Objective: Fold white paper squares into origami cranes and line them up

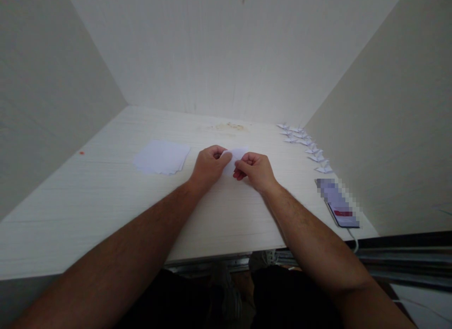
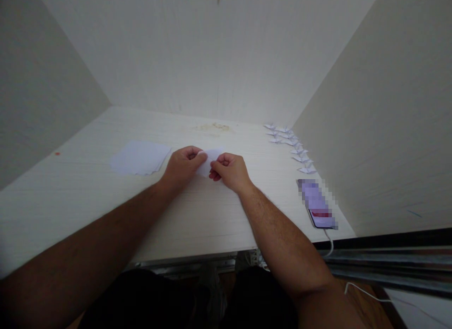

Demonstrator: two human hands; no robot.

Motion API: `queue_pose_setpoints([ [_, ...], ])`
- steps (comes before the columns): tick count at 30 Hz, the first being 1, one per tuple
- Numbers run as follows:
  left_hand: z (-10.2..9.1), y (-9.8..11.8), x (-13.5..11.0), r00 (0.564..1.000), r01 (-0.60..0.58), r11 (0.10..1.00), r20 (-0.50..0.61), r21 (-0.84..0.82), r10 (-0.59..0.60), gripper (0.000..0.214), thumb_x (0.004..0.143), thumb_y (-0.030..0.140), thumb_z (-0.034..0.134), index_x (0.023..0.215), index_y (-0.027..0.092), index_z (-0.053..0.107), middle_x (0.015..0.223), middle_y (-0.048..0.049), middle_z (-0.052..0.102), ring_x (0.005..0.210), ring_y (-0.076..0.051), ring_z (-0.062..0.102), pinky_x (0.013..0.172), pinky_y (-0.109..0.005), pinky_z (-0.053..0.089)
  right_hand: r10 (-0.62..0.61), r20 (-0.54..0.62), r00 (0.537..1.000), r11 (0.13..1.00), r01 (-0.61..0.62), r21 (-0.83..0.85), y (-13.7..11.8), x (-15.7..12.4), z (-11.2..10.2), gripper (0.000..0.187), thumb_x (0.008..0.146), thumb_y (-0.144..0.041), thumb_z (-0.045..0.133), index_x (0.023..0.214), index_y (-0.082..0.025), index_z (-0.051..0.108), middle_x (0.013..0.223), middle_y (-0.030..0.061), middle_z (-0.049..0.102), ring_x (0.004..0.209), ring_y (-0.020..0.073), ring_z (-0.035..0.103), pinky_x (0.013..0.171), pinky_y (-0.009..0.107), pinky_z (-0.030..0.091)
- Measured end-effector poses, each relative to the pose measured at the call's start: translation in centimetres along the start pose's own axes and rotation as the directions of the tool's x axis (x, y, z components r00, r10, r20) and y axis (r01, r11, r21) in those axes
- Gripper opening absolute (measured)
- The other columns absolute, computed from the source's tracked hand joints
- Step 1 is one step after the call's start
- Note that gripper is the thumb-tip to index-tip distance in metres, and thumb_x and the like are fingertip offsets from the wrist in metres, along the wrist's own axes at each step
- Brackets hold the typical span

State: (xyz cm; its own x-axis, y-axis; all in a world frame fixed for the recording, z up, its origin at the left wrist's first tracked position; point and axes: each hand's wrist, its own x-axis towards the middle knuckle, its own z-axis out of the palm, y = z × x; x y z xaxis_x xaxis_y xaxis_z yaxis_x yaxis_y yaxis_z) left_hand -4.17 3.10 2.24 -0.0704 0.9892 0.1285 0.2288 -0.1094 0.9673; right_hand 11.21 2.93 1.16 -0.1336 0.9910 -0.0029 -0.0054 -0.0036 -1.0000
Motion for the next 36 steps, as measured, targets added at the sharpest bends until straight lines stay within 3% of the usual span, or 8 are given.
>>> queue_pose_setpoints([
  [6,-0.11,-0.23,-0.01,0.994,-0.002,0.998,0.106,-0.059,0.009,0.021,0.07,0.037,0.071,0.072,0.017,0.063,0.066,0.0015,0.061,0.061,-0.012,0.052,0.057,-0.024,0.04,0.016,0.017,1.0,1.0,-0.016,0.008,0.02,0.0,-0.11,0.032,0.066,-0.04,0.081,0.062,-0.019,0.058,0.054,0.001,0.068,0.045,0.0113,0.062,0.046,0.022,0.052],
  [15,-0.1,-0.28,0.0,0.994,0.027,0.998,0.104,-0.063,-0.02,0.02,0.066,0.035,0.071,0.065,0.017,0.063,0.06,0.0023,0.058,0.057,-0.012,0.05,0.053,-0.024,0.037,0.023,0.052,0.998,1.0,-0.022,-0.003,0.27,-0.04,-0.08,0.034,0.068,-0.044,0.078,0.058,-0.02,0.057,0.052,-0.0001,0.065,0.044,0.0103,0.06,0.044,0.021,0.048],
  [22,-0.07,-0.42,-0.11,0.985,0.079,0.991,0.164,-0.107,-0.061,0.02,0.065,0.035,0.071,0.064,0.017,0.063,0.058,0.0023,0.058,0.053,-0.011,0.051,0.051,-0.024,0.037,-0.091,-0.047,0.995,0.996,0.091,-0.008,0.67,0.22,-0.19,0.025,0.065,-0.031,0.078,0.062,-0.021,0.055,0.048,-0.0053,0.058,0.042,0.0086,0.053,0.043,0.02,0.041],
  [27,0.04,-0.62,0.01,0.971,0.111,0.988,0.222,-0.112,-0.084,0.018,0.064,0.033,0.071,0.065,0.017,0.063,0.055,0.0029,0.056,0.05,-0.011,0.05,0.049,-0.024,0.034,-0.073,-0.081,0.994,0.997,0.072,-0.015,0.83,0.36,-0.48,0.025,0.072,-0.035,0.071,0.058,-0.02,0.057,0.047,-0.0036,0.057,0.039,0.0078,0.048,0.04,0.021,0.035],
  [36,0.22,-0.9,0.06,0.958,0.157,0.979,0.26,-0.129,-0.119,0.018,0.061,0.032,0.071,0.064,0.017,0.061,0.056,0.003,0.057,0.05,-0.011,0.05,0.048,-0.024,0.033,-0.227,-0.187,0.956,0.973,0.215,-0.087,0.36,0.13,-0.28,0.017,0.074,-0.032,0.071,0.065,-0.019,0.063,0.046,-0.0055,0.056,0.04,0.0078,0.046,0.042,0.02,0.034],
])
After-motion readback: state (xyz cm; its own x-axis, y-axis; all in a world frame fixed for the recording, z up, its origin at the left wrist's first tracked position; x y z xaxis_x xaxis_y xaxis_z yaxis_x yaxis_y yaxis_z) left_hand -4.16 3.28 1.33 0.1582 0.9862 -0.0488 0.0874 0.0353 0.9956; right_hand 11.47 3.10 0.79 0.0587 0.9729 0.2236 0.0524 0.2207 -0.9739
